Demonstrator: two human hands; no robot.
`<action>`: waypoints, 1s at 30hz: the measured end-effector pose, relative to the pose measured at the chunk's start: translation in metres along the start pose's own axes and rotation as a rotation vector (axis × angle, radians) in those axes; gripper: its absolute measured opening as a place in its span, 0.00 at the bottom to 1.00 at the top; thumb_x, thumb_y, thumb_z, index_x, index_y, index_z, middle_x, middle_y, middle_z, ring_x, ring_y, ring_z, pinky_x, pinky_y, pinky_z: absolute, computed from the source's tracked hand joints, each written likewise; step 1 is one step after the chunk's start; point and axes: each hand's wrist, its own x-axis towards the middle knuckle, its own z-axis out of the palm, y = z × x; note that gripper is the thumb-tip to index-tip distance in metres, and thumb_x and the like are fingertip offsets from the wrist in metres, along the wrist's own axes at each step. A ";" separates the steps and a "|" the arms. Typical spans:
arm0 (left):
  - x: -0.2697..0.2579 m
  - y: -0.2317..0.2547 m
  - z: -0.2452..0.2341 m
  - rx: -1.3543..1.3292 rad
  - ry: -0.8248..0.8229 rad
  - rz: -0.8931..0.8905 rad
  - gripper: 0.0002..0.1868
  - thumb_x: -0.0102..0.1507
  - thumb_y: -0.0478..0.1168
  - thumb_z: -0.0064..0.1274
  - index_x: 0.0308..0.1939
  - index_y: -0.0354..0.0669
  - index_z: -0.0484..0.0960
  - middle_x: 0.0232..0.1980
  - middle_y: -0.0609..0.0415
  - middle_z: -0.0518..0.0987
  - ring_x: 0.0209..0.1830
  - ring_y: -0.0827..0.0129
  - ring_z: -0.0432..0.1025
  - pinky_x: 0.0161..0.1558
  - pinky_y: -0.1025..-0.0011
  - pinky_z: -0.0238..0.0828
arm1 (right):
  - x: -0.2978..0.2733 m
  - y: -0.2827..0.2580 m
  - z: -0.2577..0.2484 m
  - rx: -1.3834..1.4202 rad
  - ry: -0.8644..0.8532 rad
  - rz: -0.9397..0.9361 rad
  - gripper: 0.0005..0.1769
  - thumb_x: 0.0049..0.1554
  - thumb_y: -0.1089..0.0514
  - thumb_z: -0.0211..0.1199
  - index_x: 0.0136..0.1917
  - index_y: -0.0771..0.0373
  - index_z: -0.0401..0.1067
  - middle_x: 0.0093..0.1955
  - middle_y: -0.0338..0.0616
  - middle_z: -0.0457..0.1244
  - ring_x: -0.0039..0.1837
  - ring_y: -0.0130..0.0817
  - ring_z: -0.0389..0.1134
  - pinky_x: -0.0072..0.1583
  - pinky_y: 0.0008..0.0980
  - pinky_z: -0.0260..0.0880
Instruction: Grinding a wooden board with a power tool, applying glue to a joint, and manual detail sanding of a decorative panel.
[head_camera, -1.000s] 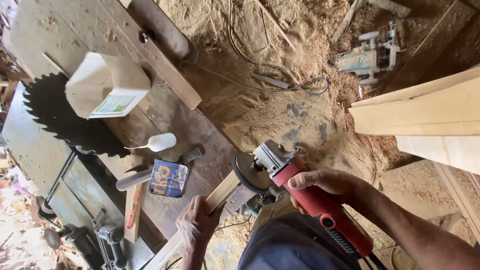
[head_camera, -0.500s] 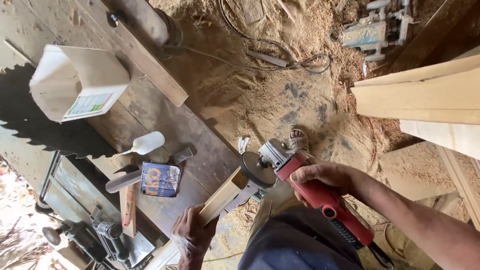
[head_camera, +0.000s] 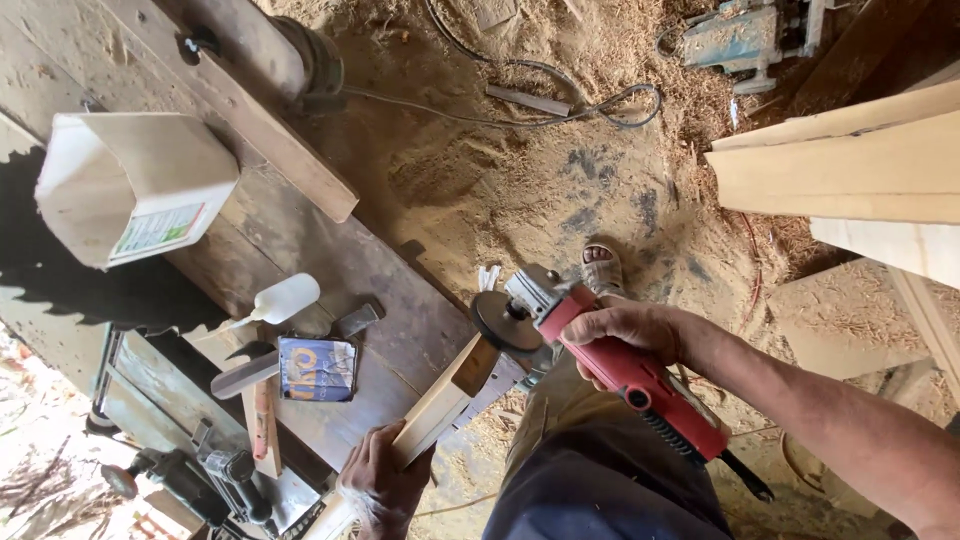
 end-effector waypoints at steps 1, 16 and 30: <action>0.000 -0.002 0.000 -0.004 0.007 0.007 0.16 0.50 0.49 0.71 0.33 0.50 0.81 0.33 0.59 0.83 0.26 0.70 0.75 0.25 0.70 0.65 | 0.001 -0.003 0.006 -0.029 0.023 0.053 0.27 0.45 0.47 0.65 0.50 0.72 0.71 0.36 0.60 0.68 0.32 0.45 0.68 0.34 0.38 0.69; 0.001 -0.002 -0.002 0.011 0.004 0.026 0.16 0.52 0.51 0.70 0.34 0.52 0.79 0.28 0.62 0.78 0.23 0.69 0.72 0.24 0.69 0.64 | -0.029 -0.011 0.037 -0.085 -0.035 -0.033 0.26 0.45 0.50 0.65 0.51 0.71 0.68 0.34 0.62 0.68 0.32 0.49 0.69 0.35 0.42 0.70; -0.001 -0.002 -0.002 0.003 0.008 0.013 0.16 0.52 0.51 0.69 0.34 0.48 0.82 0.33 0.59 0.83 0.27 0.70 0.76 0.27 0.71 0.66 | 0.008 -0.019 0.014 -0.009 -0.031 0.068 0.28 0.45 0.47 0.66 0.50 0.70 0.69 0.36 0.58 0.68 0.33 0.45 0.68 0.35 0.38 0.69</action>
